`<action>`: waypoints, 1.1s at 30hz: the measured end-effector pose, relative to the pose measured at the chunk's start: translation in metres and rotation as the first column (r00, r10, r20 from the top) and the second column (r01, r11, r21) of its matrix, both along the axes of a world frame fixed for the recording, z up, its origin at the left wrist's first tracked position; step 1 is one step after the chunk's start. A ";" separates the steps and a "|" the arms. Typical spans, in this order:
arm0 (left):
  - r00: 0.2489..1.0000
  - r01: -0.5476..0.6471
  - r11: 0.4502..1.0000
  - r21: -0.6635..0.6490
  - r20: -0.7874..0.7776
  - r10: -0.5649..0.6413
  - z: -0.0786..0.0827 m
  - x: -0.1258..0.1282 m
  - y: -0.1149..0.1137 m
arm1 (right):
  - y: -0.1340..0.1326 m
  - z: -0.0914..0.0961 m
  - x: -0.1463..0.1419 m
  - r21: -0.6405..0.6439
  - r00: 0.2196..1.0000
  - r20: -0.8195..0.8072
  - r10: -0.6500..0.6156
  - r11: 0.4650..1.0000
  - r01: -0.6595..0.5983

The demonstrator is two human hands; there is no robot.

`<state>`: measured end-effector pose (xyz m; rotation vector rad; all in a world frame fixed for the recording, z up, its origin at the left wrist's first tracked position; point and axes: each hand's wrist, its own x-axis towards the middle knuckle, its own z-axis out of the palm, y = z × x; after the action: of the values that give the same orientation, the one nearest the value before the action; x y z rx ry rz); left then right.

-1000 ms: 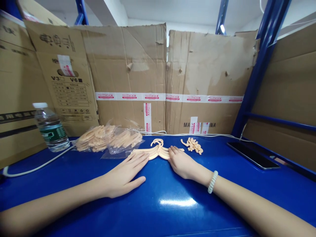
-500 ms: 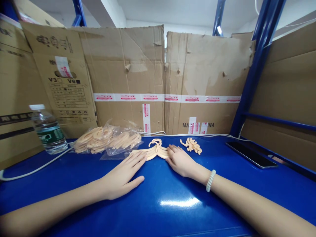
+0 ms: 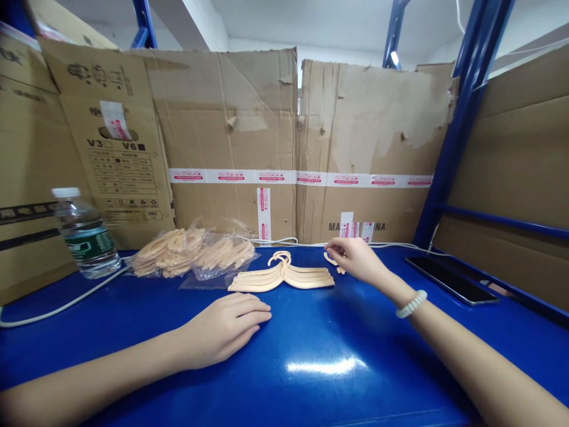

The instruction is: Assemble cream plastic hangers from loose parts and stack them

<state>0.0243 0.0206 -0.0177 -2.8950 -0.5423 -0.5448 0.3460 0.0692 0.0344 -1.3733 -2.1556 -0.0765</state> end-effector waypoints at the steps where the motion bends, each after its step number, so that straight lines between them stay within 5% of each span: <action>1: 1.000 -0.002 1.000 -0.021 0.003 0.002 0.000 0.000 0.000 | 0.001 0.003 0.005 -0.015 1.000 0.024 -0.005 1.000 0.005; 6: 1.000 -0.006 0.995 -0.095 0.028 0.009 0.001 -0.001 0.001 | 0.009 0.009 0.028 -0.159 0.983 0.150 0.110 0.984 -0.086; 19: 0.963 -0.109 0.978 -0.178 0.225 0.148 -0.003 -0.005 0.013 | 0.032 -0.001 0.056 -0.138 0.970 0.240 0.035 0.990 -0.001; 33: 0.939 -0.253 0.951 -0.178 0.190 0.285 -0.008 -0.005 0.018 | 0.033 -0.014 0.049 -0.201 0.950 0.279 0.140 0.976 -0.085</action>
<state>0.0190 0.0383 -0.0258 -2.8439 -1.0367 -0.8086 0.3949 0.1020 0.0201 -1.4107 -2.5397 -0.0348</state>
